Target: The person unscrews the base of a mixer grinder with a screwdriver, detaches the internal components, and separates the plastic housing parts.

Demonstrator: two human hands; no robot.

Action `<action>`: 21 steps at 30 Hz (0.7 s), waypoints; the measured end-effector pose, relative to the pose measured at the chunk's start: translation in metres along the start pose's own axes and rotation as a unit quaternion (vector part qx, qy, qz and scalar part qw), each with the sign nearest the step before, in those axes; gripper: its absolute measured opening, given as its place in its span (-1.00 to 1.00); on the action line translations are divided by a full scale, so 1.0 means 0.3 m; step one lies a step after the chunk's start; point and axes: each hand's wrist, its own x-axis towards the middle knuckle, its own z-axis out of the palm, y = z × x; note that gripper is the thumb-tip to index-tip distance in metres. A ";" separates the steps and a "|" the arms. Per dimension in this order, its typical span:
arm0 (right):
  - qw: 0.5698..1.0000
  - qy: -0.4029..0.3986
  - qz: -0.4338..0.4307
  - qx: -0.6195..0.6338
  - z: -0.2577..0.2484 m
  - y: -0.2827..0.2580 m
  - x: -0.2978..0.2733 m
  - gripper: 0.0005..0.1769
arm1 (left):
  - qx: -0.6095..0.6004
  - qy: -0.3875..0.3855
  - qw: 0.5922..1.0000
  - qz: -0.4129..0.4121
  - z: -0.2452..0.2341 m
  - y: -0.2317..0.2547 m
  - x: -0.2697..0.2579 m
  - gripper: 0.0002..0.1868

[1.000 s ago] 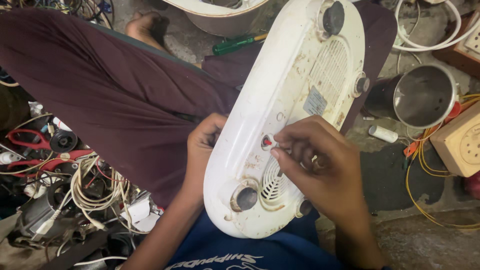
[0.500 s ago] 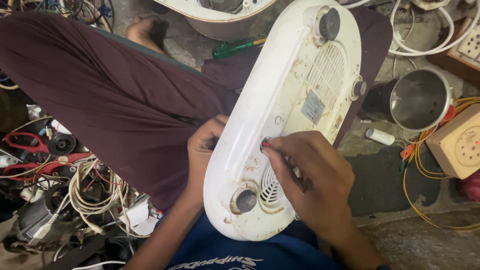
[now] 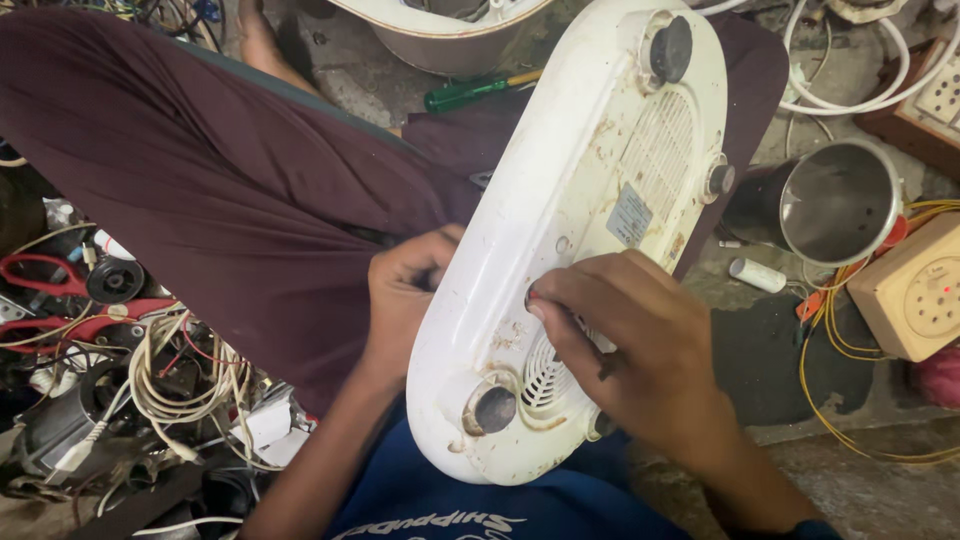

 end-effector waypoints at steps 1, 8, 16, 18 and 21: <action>1.000 -0.005 -0.002 0.004 -0.002 0.003 -0.001 -0.77 | -0.016 -0.001 1.000 -0.012 -0.001 0.000 0.000 -0.83; 0.998 -0.038 -0.043 0.000 -0.014 0.028 0.006 -0.75 | -0.063 -0.026 0.992 -0.110 -0.035 0.000 0.028 -0.84; 0.993 -0.075 -0.084 0.026 -0.020 0.060 0.053 -0.73 | -0.186 -0.047 0.960 -0.203 -0.061 0.002 0.040 -0.61; 0.994 -0.069 -0.078 0.018 -0.010 0.051 0.054 -0.73 | -0.207 -0.079 0.949 -0.224 -0.080 0.003 0.030 -0.57; 0.994 -0.076 -0.072 0.010 -0.005 0.045 0.062 -0.74 | -0.196 -0.098 0.952 -0.212 -0.105 -0.001 0.024 -0.53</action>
